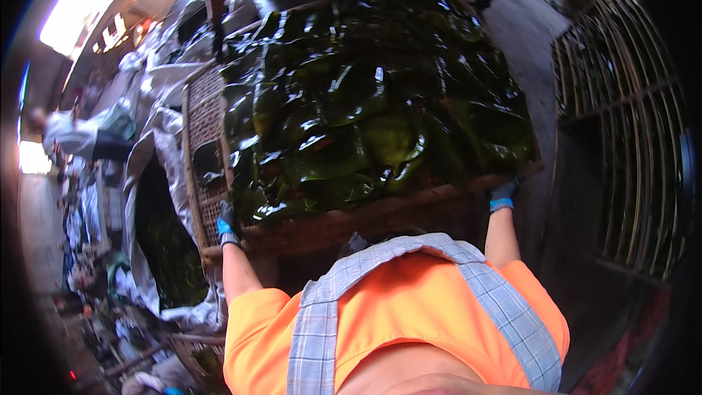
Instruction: The person picks up dark green leaves from a large white sack, spreads them out on a rectangular woven tray, and then carries the tray to a vertical rack to be stacked.
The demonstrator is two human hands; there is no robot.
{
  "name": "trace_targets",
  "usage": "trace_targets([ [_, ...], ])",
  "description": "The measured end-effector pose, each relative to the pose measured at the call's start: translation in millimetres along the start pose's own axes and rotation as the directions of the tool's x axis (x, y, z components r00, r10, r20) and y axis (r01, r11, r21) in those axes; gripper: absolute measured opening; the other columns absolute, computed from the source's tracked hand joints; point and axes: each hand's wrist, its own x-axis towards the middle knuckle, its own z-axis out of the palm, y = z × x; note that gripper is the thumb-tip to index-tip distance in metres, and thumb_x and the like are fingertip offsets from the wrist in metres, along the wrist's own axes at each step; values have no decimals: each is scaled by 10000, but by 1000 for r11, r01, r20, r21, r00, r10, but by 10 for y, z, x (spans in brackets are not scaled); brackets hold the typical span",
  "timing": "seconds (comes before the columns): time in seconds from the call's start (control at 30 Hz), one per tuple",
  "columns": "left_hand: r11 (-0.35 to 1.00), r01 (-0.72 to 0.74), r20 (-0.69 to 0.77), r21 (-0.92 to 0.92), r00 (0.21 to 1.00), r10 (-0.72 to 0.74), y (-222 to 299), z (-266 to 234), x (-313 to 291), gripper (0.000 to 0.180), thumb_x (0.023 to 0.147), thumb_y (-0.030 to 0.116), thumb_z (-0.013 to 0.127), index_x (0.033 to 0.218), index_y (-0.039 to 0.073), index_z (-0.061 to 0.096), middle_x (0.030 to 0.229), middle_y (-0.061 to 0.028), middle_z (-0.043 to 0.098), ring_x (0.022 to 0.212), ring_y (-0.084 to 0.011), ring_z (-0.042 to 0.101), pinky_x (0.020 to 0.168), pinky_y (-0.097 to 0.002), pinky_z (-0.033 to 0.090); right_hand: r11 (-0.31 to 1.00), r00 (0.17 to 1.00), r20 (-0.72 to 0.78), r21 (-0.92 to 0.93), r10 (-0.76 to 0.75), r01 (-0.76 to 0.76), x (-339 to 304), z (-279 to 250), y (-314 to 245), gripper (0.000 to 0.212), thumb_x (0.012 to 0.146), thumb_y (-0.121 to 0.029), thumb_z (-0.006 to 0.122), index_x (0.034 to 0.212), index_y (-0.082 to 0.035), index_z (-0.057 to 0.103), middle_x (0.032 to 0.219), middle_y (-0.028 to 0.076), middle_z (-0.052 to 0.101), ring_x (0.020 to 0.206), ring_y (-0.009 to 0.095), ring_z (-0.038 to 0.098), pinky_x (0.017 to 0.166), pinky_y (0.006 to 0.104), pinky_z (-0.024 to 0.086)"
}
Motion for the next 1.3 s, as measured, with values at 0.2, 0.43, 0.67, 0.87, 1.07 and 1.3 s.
trace_targets([
  [0.2, 924, 351, -376, 155, 885, -273, 81, -412, -370, 653, 842, 716, 287, 568, 162, 498, 510, -38, 403, 473, -158, 353, 440, -386, 297, 991, 994, 64, -107, 92, -85, 343, -113, 46, 655, 886, -531, 374, 1335, -55, 404, 1351, 110, 425, 1215, 268, 413, 1040, 384, 318],
  [0.43, 996, 64, -273, 61, 961, -45, 519, 272, -485, 695, 936, 575, 284, 1282, 3, 473, 1165, -119, 580, 1034, -148, 521, 907, -298, 395, 974, 999, 4, -222, -50, 49, 396, -462, -60, 696, 863, -567, 374, 1337, -58, 400, 1361, 119, 412, 1226, 273, 400, 1042, 386, 309],
  [0.67, 985, -173, 93, 9, 981, 172, 1084, 465, -43, 517, 898, 598, 398, 768, 136, 589, 642, 7, 430, 560, -119, 355, 535, -302, 353, 974, 991, -47, -196, -123, 112, -157, -915, -74, 737, 840, -603, 374, 1340, -61, 396, 1371, 129, 398, 1237, 278, 387, 1044, 389, 300],
  [0.87, 357, -781, 401, 513, 586, 704, 1135, 348, 426, 158, 795, 206, 564, 790, 81, 661, 777, -101, 654, 665, -223, 607, 606, -332, 480, 978, 958, -221, -143, -180, 151, -789, -945, 331, 772, 821, -633, 374, 1342, -64, 393, 1380, 137, 387, 1246, 282, 376, 1046, 391, 293],
  [1.07, 458, -819, 294, 347, 558, 776, 1479, 163, 834, 192, 747, 270, 653, 761, 83, 691, 668, -101, 655, 571, -203, 600, 548, -344, 484, 990, 901, -410, -49, -139, 131, -852, -755, 718, 807, 801, -664, 374, 1344, -67, 390, 1388, 145, 376, 1255, 286, 365, 1047, 393, 285],
  [1.3, 516, -710, 404, 479, 700, 589, 1617, 482, 671, 215, 819, 238, 592, 823, 35, 664, 812, -62, 664, 697, -179, 600, 622, -342, 483, 994, 812, -575, -12, -96, 109, -1069, -727, 748, 848, 778, -699, 374, 1346, -70, 386, 1399, 154, 362, 1266, 292, 352, 1049, 395, 277],
])
